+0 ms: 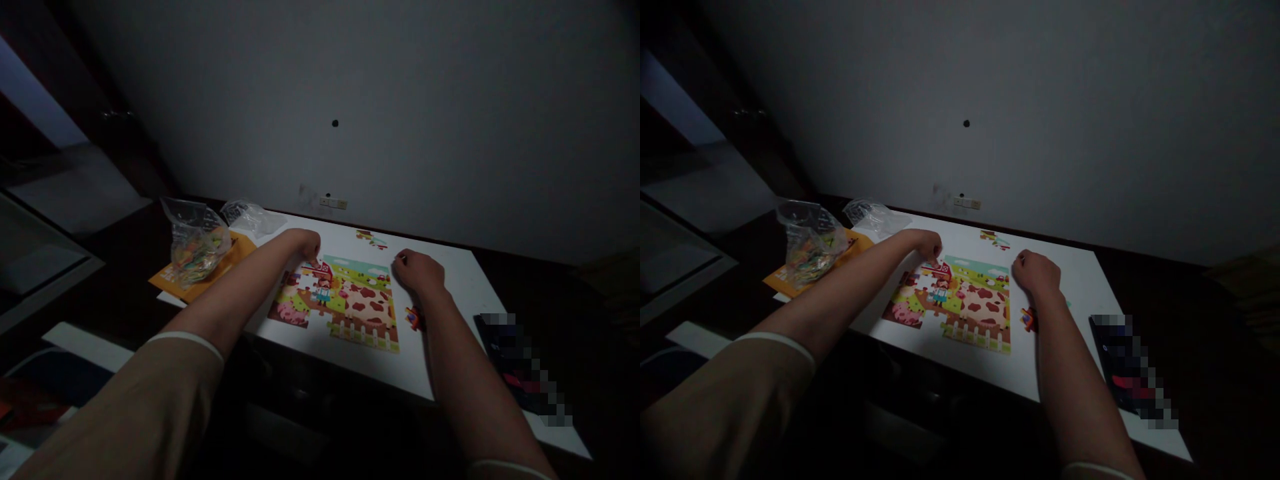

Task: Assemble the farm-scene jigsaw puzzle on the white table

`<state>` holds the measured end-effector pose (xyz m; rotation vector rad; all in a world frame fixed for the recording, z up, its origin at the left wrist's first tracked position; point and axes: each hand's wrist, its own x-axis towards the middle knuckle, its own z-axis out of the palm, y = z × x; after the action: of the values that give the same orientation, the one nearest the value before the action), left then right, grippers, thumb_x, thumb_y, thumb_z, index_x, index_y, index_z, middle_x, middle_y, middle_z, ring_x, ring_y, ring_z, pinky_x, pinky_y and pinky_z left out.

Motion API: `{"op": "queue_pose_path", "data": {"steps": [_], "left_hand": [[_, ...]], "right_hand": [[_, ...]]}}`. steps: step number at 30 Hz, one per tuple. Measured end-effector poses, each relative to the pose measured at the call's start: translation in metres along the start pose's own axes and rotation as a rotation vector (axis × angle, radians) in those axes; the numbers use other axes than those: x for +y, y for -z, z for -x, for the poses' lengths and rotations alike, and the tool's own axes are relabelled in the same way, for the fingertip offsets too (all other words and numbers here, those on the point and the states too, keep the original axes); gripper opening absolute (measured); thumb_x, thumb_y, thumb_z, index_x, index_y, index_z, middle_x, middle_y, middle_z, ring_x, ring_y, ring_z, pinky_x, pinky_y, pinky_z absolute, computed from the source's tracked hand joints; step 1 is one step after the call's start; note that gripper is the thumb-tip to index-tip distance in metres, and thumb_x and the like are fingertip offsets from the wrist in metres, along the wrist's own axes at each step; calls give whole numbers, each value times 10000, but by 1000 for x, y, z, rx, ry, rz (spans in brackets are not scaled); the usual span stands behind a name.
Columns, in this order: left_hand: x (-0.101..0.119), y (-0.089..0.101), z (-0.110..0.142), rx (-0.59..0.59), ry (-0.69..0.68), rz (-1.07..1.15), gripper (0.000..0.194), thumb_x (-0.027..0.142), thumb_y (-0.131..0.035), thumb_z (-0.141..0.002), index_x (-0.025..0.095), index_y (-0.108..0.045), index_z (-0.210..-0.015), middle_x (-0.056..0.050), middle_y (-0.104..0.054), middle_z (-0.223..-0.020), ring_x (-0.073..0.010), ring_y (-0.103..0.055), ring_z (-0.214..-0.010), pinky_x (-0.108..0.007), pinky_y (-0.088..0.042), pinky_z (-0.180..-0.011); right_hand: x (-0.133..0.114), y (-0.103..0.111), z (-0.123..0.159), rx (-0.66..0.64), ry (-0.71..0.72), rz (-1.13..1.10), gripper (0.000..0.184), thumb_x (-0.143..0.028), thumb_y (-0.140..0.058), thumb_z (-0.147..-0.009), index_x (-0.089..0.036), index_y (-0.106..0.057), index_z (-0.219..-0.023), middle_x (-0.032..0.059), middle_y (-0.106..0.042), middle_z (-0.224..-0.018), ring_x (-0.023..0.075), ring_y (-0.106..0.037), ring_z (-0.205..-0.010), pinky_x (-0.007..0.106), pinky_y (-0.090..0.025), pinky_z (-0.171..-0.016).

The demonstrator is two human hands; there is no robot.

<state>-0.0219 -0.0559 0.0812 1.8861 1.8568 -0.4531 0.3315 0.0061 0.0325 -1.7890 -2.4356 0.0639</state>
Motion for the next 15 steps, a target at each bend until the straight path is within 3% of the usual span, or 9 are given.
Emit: {"op": "queue_pose_path", "data": {"steps": [3, 5, 10, 15], "left_hand": [[7, 14, -8, 71, -6, -12, 539, 637, -767, -932, 133, -912, -1056, -196, -855, -1024, -324, -778, -987, -415, -564, -969], [20, 24, -20, 170, -23, -31, 565, 597, -623, -1044, 111, -892, -1143, -221, -848, -1108, -324, -768, -1073, -404, -548, -1006], [69, 36, -58, 387, -99, -46, 425, 378, -610, -1053, 205, -792, -1396, -160, -794, -1391, -297, -717, -1273, -364, -525, -1081], [102, 37, -93, 479, -131, -45, 595, 292, -601, -1033, 241, -611, -1625, -161, -642, -1628, -295, -612, -1458, -388, -477, -1204]], "right_hand": [[2, 3, 0, 14, -29, -2, 438, -445, -498, -1081, -235, -826, -1282, 174, -840, -1195, 356, -777, -1081, 407, -513, -821], [3, 5, 0, 25, -48, -2, 438, -416, -487, -1089, -228, -828, -1288, 179, -839, -1201, 352, -781, -1080, 408, -521, -832], [4, 9, 1, 59, -69, 8, 417, -345, -472, -1092, -210, -830, -1257, 180, -843, -1187, 346, -790, -1067, 403, -527, -831], [2, 10, 2, 96, -65, 5, 384, -325, -481, -1093, -206, -823, -1224, 176, -845, -1171, 324, -793, -1051, 388, -529, -845]]}}
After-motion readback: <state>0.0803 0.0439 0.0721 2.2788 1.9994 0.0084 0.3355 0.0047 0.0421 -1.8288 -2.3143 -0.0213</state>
